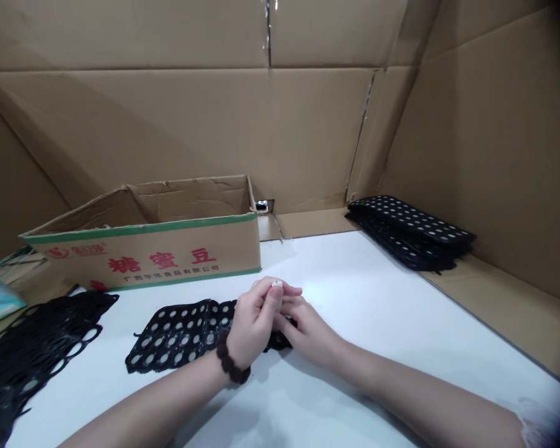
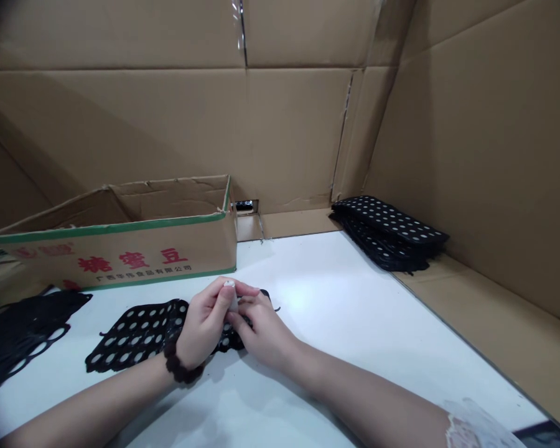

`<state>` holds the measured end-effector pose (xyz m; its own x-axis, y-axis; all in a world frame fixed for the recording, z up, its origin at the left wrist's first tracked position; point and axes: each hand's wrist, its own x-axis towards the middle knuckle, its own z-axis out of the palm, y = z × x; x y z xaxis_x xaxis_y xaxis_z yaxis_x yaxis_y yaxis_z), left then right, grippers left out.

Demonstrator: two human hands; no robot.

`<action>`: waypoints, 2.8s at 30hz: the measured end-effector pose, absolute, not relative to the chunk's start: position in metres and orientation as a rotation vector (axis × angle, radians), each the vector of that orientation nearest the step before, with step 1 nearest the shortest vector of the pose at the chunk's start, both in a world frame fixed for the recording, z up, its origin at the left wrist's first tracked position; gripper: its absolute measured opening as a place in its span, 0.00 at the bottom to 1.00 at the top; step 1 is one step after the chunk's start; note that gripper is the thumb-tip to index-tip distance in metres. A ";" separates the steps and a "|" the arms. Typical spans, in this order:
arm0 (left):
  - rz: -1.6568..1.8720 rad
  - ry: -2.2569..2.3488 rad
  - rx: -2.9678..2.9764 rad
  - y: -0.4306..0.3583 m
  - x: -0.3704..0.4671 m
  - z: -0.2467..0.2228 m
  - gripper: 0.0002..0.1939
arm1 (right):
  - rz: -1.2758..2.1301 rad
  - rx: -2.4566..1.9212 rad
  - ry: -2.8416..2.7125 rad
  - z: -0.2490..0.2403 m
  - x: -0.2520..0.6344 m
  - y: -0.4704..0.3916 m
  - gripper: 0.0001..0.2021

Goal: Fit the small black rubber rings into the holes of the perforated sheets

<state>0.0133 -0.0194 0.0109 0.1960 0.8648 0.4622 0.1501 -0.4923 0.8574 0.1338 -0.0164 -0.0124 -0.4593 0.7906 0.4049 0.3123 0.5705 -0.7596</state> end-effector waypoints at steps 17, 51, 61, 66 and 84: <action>1.333 1.054 1.952 -0.010 0.008 0.009 0.15 | 0.819 -0.948 -2.051 -0.009 0.132 -0.013 0.13; 1.345 1.033 1.775 -0.007 0.006 0.016 0.11 | 0.738 -1.024 -1.908 -0.002 0.141 -0.011 0.14; 1.426 1.056 1.651 -0.008 0.006 0.015 0.11 | 0.709 -1.001 -1.911 -0.005 0.142 -0.011 0.13; 1.458 1.012 1.583 -0.009 0.006 0.017 0.08 | 0.685 -1.000 -1.906 -0.005 0.142 -0.011 0.13; 1.435 0.819 1.302 0.001 0.007 0.007 0.09 | 0.815 -1.014 -1.783 0.002 0.137 -0.023 0.14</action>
